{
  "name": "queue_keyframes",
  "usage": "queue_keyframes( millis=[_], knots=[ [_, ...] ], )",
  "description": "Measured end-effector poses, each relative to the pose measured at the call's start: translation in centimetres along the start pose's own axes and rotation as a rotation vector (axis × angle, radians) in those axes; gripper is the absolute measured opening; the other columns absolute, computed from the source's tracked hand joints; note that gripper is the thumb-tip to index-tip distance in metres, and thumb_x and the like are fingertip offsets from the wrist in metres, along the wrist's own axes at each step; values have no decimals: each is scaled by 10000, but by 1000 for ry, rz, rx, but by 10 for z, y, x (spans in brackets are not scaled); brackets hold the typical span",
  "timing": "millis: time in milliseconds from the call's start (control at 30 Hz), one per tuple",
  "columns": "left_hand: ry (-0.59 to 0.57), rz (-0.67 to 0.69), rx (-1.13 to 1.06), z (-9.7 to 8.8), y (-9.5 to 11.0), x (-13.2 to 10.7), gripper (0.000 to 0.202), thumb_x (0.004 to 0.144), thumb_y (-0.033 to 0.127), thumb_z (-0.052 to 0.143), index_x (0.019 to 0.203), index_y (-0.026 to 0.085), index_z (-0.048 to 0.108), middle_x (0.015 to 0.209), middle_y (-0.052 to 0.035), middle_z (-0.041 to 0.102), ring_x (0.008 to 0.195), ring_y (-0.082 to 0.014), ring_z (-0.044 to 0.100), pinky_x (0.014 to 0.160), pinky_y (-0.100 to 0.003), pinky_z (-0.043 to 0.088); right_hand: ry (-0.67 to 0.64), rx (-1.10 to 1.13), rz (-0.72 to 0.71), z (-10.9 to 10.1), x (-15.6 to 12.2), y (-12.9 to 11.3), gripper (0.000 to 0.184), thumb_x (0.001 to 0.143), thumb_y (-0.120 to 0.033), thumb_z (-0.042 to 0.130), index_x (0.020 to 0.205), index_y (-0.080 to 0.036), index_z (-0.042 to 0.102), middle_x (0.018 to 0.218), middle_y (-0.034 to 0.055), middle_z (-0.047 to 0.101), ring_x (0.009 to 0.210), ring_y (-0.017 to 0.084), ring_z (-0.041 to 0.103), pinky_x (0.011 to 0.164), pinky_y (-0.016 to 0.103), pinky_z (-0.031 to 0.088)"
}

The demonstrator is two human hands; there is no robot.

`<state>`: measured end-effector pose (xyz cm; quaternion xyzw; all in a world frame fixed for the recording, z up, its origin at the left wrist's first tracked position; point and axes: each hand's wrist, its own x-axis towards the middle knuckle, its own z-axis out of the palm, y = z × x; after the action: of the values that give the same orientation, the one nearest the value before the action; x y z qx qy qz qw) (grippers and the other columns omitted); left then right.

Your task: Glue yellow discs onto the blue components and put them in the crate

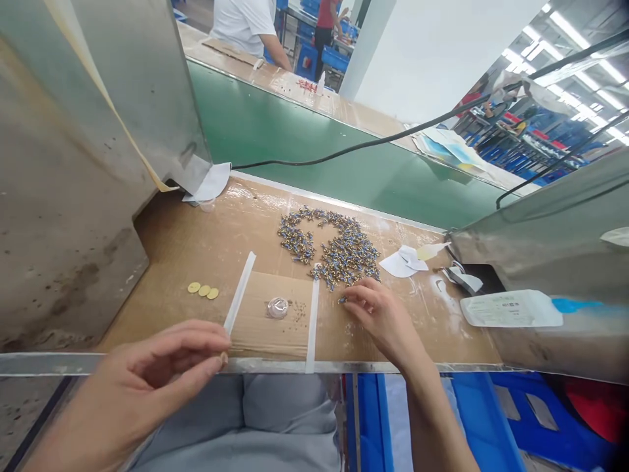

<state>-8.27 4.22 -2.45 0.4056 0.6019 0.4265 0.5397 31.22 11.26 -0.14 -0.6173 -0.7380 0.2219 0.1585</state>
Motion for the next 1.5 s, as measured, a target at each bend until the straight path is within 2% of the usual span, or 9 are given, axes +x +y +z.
queue_keyframes(
  millis=[167, 333, 467, 733, 967, 1133, 1267, 1400, 1500],
  knots=[
    [-217, -210, -223, 34, -3, -16, 303, 842, 515, 1015, 973, 245, 978, 1023, -97, 905, 839, -252, 826, 850, -315, 718, -42, -32, -79, 3, 7, 0, 195, 1075, -201, 666, 967, -240, 824, 1147, 56, 770, 969, 199, 729, 881, 332, 555],
    [-292, -368, -550, 61, -2, -25, 282, 882, 461, 1028, 1033, 229, 970, 1013, -86, 903, 856, -201, 817, 850, -263, 696, 72, -4, -66, 11, -9, -3, 163, 1079, -262, 638, 1010, -233, 783, 1029, 52, 793, 876, 206, 729, 810, 328, 547],
    [-344, -427, -693, 71, 1, -21, 296, 889, 422, 1048, 1068, 200, 969, 1020, -87, 898, 884, -177, 813, 881, -246, 700, 158, 135, 22, 22, -28, -13, 171, 1094, -338, 674, 1123, -235, 808, 1008, 41, 835, 777, 186, 741, 732, 299, 570],
    [-353, -461, -753, 75, 5, -19, 302, 858, 360, 1094, 1050, 169, 960, 1070, -76, 893, 855, -153, 817, 858, -240, 724, 207, 268, 36, 37, -42, -24, 201, 1119, -392, 696, 1141, -279, 861, 1062, 28, 856, 930, 214, 790, 834, 312, 580],
    [-382, -414, -751, 78, -2, -19, 328, 863, 357, 1093, 1108, 181, 965, 1062, -72, 896, 869, -141, 817, 866, -215, 708, 149, 285, 43, 36, -41, -19, 211, 1140, -389, 679, 1143, -291, 866, 1075, 36, 840, 975, 234, 777, 868, 338, 584],
    [-367, -367, -732, 77, -5, -16, 315, 884, 385, 1076, 1110, 196, 963, 1040, -72, 903, 873, -153, 828, 862, -223, 709, 157, 426, 14, 41, -39, -16, 241, 1164, -386, 653, 1221, -295, 869, 1022, 25, 757, 786, 158, 703, 757, 302, 585],
    [-327, -332, -711, 73, -5, -11, 336, 884, 423, 1074, 1104, 192, 968, 952, -71, 901, 863, -144, 829, 858, -180, 683, 204, 619, 59, 48, -40, -17, 201, 1133, -401, 737, 1212, -271, 869, 961, 15, 779, 794, 149, 748, 833, 314, 638],
    [-271, -287, -717, 67, -6, -8, 352, 871, 449, 1077, 1092, 199, 965, 979, -69, 898, 854, -153, 825, 848, -204, 695, 309, 692, 140, 51, -39, -24, 260, 1037, -401, 889, 1258, -265, 866, 936, 22, 843, 801, 177, 785, 791, 327, 661],
    [-238, -260, -719, 63, -9, -7, 331, 884, 441, 1068, 1088, 201, 965, 983, -66, 898, 868, -150, 827, 855, -196, 689, 365, 599, 39, 48, -32, -39, 145, 1031, -365, 896, 1141, -271, 901, 992, 36, 852, 907, 200, 797, 837, 348, 659]
  ],
)
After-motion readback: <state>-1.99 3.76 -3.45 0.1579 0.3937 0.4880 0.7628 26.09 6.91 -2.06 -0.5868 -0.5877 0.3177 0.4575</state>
